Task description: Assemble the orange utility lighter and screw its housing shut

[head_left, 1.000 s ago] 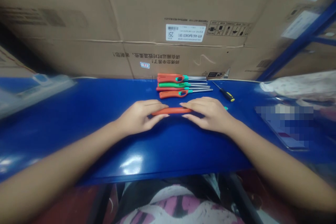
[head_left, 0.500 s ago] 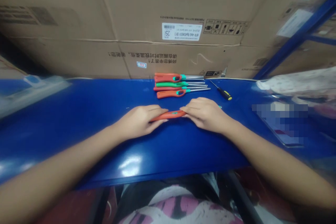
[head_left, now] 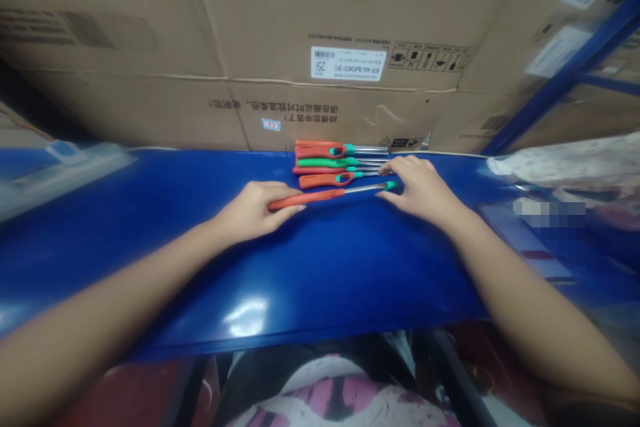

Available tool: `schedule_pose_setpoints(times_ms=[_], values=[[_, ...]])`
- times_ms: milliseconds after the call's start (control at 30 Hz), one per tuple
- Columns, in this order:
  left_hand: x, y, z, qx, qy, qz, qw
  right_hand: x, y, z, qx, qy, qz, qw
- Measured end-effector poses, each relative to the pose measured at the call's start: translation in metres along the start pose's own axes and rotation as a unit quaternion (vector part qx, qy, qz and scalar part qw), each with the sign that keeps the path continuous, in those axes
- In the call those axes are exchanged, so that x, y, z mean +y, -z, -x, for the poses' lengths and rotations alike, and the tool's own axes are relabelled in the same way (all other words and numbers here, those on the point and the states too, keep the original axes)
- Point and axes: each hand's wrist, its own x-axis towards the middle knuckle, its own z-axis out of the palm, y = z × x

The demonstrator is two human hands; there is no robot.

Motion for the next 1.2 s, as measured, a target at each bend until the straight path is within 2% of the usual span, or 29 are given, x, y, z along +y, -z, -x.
schedule_pose_setpoints(times_ms=[233, 433, 600, 733, 867, 967, 1100, 1200], values=[[-0.006, 0.000, -0.001, 0.022, -0.005, -0.001, 1.000, 0.004, 0.003, -0.001, 0.013, 0.022, -0.016, 1.000], [-0.003, -0.001, 0.003, 0.008, -0.067, -0.019, 0.998, -0.016, -0.001, -0.001, 0.000, 0.130, -0.197, 0.972], [0.005, -0.008, 0.006, -0.011, -0.097, -0.041, 0.994, -0.043, -0.010, 0.005, -0.011, 0.162, -0.145, 0.976], [0.010, -0.010, 0.007, -0.012, -0.102, -0.026, 0.994, -0.049, -0.008, 0.006, -0.005, 0.170, -0.121, 0.978], [0.013, -0.008, 0.005, -0.012, -0.068, 0.006, 0.998, -0.043, 0.000, 0.005, 0.008, 0.175, -0.079, 0.981], [0.016, -0.008, 0.004, -0.019, -0.013, 0.035, 0.999, -0.042, 0.000, 0.005, 0.032, 0.211, -0.062, 0.975], [0.019, -0.011, 0.005, -0.078, 0.072, 0.131, 0.986, -0.046, -0.006, 0.008, 0.071, 0.258, -0.038, 0.963], [0.020, -0.013, 0.006, -0.087, 0.066, 0.151, 0.982, -0.049, -0.009, 0.010, 0.065, 0.270, -0.035, 0.960]])
